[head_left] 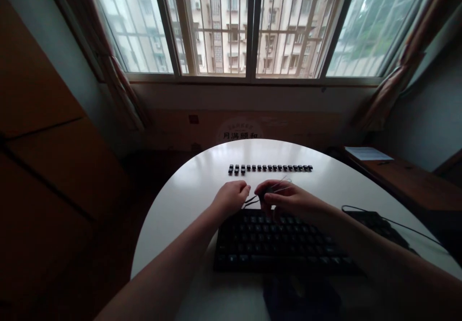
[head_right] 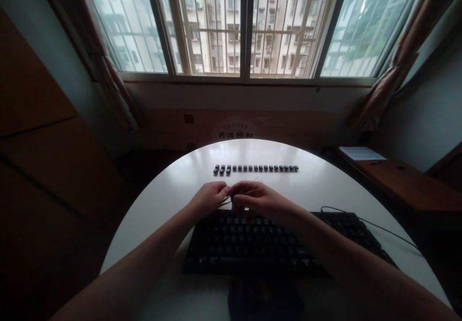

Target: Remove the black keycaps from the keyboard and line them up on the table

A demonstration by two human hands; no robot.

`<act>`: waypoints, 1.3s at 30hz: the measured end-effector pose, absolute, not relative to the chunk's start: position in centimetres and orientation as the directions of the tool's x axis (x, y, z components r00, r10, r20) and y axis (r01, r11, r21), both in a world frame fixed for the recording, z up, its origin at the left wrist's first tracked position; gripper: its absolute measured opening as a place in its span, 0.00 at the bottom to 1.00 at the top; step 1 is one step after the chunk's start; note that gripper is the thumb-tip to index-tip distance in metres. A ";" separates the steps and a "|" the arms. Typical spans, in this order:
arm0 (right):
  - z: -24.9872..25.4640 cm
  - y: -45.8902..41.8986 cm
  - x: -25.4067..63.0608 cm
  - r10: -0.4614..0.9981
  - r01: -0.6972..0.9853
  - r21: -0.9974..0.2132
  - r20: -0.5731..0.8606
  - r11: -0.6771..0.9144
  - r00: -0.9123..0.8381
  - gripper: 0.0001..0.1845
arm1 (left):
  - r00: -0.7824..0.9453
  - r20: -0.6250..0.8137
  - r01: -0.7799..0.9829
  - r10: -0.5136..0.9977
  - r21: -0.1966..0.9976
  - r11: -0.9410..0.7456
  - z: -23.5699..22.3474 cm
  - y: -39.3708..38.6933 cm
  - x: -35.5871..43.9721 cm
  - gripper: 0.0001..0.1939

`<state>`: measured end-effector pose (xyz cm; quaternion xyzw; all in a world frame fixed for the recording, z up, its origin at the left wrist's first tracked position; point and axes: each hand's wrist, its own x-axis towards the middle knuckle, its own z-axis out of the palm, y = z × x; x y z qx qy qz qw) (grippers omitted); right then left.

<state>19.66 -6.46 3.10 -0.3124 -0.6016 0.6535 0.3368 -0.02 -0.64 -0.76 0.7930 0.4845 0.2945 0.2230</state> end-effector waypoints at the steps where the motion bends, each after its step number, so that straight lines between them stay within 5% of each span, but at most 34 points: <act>1: 2.6 -6.4 19.4 0.822 -0.081 -0.996 0.005 -0.050 -0.569 0.21 | 0.372 0.236 0.644 0.898 0.631 -0.433 -0.8 -0.7 0.0 0.16; 8: -1.4 -6.1 17.6 0.905 -0.051 -0.993 0.115 0.103 -0.410 0.24 | 0.443 0.130 0.707 0.887 0.557 -0.435 -1.2 -0.2 0.0 0.15; 17: -1.4 -6.7 17.3 0.889 0.254 -0.915 0.189 0.313 -0.416 0.16 | 0.440 0.137 0.698 0.888 0.570 -0.434 -1.4 -0.1 0.1 0.16; 33: -0.4 -8.0 16.8 0.795 0.587 -0.563 0.240 0.582 -0.557 0.09 | 0.408 0.118 0.724 0.905 0.562 -0.400 -1.4 0.1 0.2 0.17; 39: -1.1 -7.7 16.9 0.841 0.369 -0.774 0.372 0.515 -0.393 0.12 | 0.379 0.100 0.761 0.920 0.531 -0.371 -1.6 0.4 0.1 0.18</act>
